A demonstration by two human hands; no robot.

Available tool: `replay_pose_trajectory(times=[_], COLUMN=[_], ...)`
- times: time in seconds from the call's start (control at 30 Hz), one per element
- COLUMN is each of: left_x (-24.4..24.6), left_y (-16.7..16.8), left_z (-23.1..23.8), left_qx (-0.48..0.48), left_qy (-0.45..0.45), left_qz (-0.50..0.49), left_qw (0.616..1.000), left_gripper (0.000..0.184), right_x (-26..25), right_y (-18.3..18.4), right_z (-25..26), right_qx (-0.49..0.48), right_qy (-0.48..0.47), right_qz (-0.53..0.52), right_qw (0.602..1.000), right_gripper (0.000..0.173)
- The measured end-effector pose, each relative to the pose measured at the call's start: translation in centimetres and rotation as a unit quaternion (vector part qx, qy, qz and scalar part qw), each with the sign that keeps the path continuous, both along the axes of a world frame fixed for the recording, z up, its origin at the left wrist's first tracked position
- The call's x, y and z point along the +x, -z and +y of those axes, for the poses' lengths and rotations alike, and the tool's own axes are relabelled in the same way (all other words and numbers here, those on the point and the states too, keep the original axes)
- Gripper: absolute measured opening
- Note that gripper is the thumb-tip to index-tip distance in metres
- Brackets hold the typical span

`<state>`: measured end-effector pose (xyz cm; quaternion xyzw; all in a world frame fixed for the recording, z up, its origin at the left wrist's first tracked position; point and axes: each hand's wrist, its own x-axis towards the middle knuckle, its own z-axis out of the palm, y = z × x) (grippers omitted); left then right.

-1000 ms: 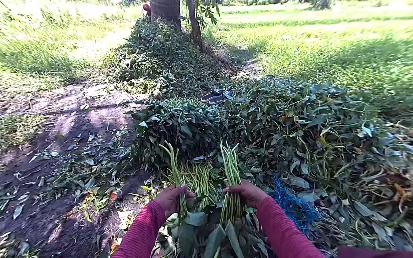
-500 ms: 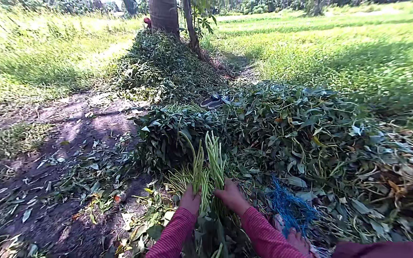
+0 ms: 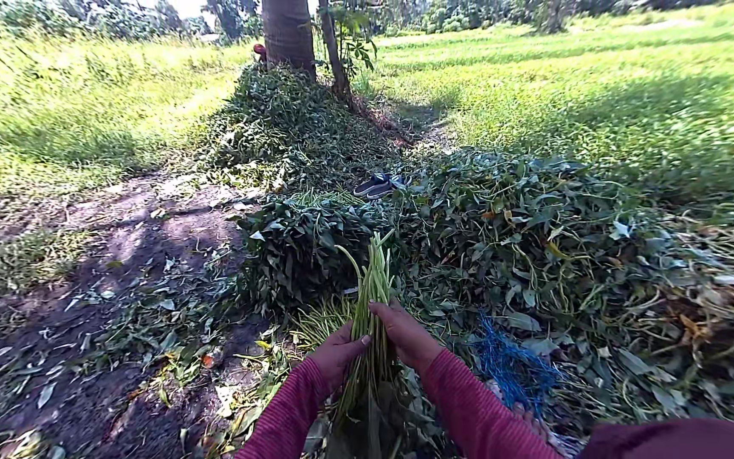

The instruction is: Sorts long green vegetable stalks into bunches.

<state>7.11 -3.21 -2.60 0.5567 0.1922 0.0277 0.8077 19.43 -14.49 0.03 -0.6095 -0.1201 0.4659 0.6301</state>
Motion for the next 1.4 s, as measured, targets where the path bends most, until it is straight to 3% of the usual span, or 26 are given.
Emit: replay_pose_trajectory(times=[0.1,0.27,0.37,0.47,0.53,0.63,0.7,0.73,0.8,0.9,1.0,1.07,1.1,1.13,1.17,1.23,1.27,1.33,1.4], left_x=[0.1,0.7,0.9,1.1,1.1,1.0,0.9,0.9,0.8,0.2,0.0,0.3,0.5,0.6,0.8,0.9,0.8,0.3,-0.2], left_y=[-0.8,-1.0,-1.3,-0.8,-0.7,-1.3,-1.6,-1.9,-2.4,-2.6,-3.2,-3.6,-3.7,-3.7,-3.6,-2.9,-2.5,-2.0,-2.8], left_z=[-0.1,-0.2,-0.5,-0.2,0.5,1.4,1.8,1.8,1.6,1.6,1.6,1.2,0.9,0.7,0.6,0.9,1.2,1.9,2.2], left_qx=[-0.019,0.023,0.063,0.074,0.057,0.004,-0.05,-0.066,-0.081,-0.09,-0.119,-0.179,-0.205,-0.222,-0.226,-0.189,-0.157,-0.101,-0.047], left_qy=[-0.026,-0.088,-0.125,-0.164,-0.212,-0.283,-0.295,-0.298,-0.294,-0.253,-0.228,-0.248,-0.26,-0.269,-0.278,-0.296,-0.299,-0.281,-0.266], left_qz=[0.017,0.041,0.044,0.037,0.036,0.001,-0.046,-0.056,-0.06,-0.067,-0.06,-0.049,-0.047,-0.048,-0.049,-0.055,-0.064,-0.086,-0.081], left_qw=[0.999,0.995,0.989,0.983,0.975,0.959,0.953,0.951,0.95,0.961,0.964,0.951,0.942,0.936,0.932,0.935,0.939,0.95,0.96], left_gripper=[0.053,0.056,0.063,0.06,0.057,0.054,0.053,0.051,0.046,0.042,0.035,0.025,0.021,0.018,0.017,0.016,0.019,0.029,0.037], right_x=[-0.8,-2.7,-2.4,-1.3,-0.4,0.0,-0.8,-1.1,-1.1,-0.2,0.2,-0.8,-1.4,-2.1,-3.0,-4.7,-5.0,-4.6,-2.8], right_y=[-0.8,-1.5,-1.7,-2.1,-1.5,0.7,2.1,2.6,3.4,3.6,2.5,3.0,4.4,5.4,5.5,4.6,4.6,4.9,3.9], right_z=[0.6,1.7,1.6,0.7,-0.3,-1.3,-1.7,-1.9,-2.2,-2.7,-2.8,-2.6,-2.3,-2.0,-1.8,-2.2,-2.3,-2.4,-2.5], right_qx=[-0.013,-0.006,0.018,0.042,0.048,0.004,-0.021,-0.017,0.016,0.023,-0.064,-0.118,-0.098,-0.083,-0.084,-0.076,-0.052,-0.014,-0.027], right_qy=[-0.009,-0.034,-0.045,-0.087,-0.132,-0.226,-0.273,-0.283,-0.287,-0.312,-0.272,-0.147,-0.056,-0.005,-0.003,-0.104,-0.161,-0.257,-0.316], right_qz=[-0.035,-0.072,-0.063,-0.056,-0.107,-0.247,-0.3,-0.305,-0.259,-0.199,-0.388,-0.59,-0.665,-0.681,-0.642,-0.462,-0.382,-0.317,-0.333], right_qw=[0.999,0.997,0.997,0.994,0.984,0.942,0.914,0.909,0.922,0.929,0.878,0.785,0.738,0.728,0.762,0.877,0.908,0.913,0.888], right_gripper=[0.061,0.065,0.059,0.059,0.064,0.086,0.107,0.11,0.102,0.072,0.047,0.047,0.049,0.051,0.054,0.059,0.061,0.075,0.087])
